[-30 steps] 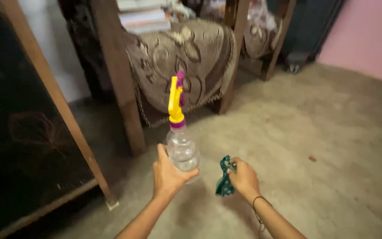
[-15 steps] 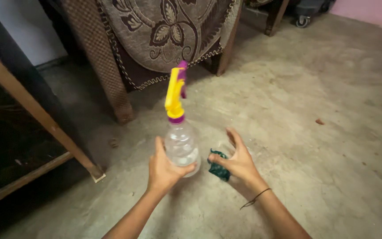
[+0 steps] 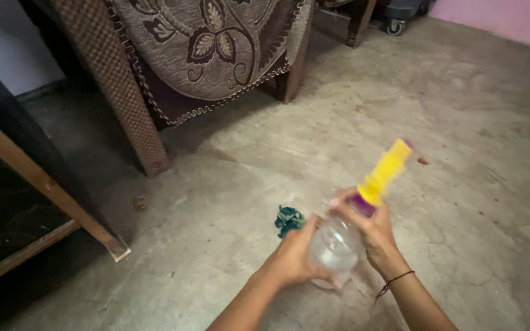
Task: The person wipes the edge and surface of a dark floral-patterned table using a green cloth and a spray bottle. They repeatedly spray the cloth and wipe along the table's edge and top, moving the spray bottle aside and returning to wipe different sections.
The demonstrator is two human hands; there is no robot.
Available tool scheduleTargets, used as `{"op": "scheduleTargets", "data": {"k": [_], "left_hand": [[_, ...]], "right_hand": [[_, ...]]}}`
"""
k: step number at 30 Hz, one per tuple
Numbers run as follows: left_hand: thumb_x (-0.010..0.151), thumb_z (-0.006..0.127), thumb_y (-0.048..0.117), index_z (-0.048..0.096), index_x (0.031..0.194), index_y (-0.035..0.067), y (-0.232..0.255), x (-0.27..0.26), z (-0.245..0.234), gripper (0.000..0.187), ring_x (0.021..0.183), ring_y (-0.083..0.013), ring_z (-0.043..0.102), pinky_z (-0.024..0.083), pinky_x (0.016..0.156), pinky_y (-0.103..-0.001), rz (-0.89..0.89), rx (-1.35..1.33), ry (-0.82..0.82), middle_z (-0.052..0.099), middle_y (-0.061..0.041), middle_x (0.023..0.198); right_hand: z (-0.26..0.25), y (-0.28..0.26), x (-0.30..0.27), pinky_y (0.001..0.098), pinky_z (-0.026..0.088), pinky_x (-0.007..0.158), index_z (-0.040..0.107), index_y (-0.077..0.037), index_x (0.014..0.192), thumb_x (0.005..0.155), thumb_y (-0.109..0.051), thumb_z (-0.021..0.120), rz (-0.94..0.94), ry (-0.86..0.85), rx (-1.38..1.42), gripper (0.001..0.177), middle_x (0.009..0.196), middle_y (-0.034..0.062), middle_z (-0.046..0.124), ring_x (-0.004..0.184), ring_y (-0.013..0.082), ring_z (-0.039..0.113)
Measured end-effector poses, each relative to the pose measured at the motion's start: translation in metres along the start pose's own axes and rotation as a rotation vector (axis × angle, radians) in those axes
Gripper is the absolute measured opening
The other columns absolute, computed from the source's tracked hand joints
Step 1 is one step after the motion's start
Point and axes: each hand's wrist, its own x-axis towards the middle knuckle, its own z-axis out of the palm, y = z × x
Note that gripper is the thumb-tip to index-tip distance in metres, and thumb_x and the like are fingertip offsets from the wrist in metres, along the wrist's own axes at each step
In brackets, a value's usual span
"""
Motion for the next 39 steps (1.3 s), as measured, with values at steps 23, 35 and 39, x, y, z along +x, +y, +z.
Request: {"op": "scheduleTargets", "data": {"k": [23,35,39], "left_hand": [[0.093,0.063,0.018,0.063,0.119,0.009,-0.111,0.004,0.031,0.027,0.118,-0.0314,0.057,0.047,0.098,-0.045,-0.254,0.865,0.001,0.064,-0.013,0.12],[0.103,0.052,0.033,0.046,0.118,0.006,-0.116,0.033,0.011,0.031,0.094,-0.0368,0.068,0.051,0.086,-0.044,-0.525,-0.321,0.608,0.07,-0.022,0.099],[0.103,0.054,0.034,0.044,0.118,0.005,-0.124,0.047,0.013,0.034,0.089,-0.0283,0.069,0.053,0.083,-0.039,-0.382,-0.394,0.756,0.069,-0.019,0.098]], "right_hand": [[-0.03,0.031,-0.021,0.0367,0.051,0.079,0.067,0.002,0.097,0.081,-0.016,0.077,-0.169,0.533,-0.42,0.026,0.092,0.0123,0.069,0.084,0.0232,0.065],[-0.06,0.018,-0.014,0.0412,0.048,0.094,0.073,-0.015,0.105,0.082,-0.039,0.071,0.538,0.261,-0.36,0.033,0.108,0.0091,0.073,0.102,0.0241,0.067],[-0.083,0.044,-0.024,0.0439,0.05,0.089,0.07,0.002,0.109,0.08,-0.036,0.085,0.243,0.694,-0.322,0.05,0.11,0.02,0.07,0.098,0.0295,0.064]]}}
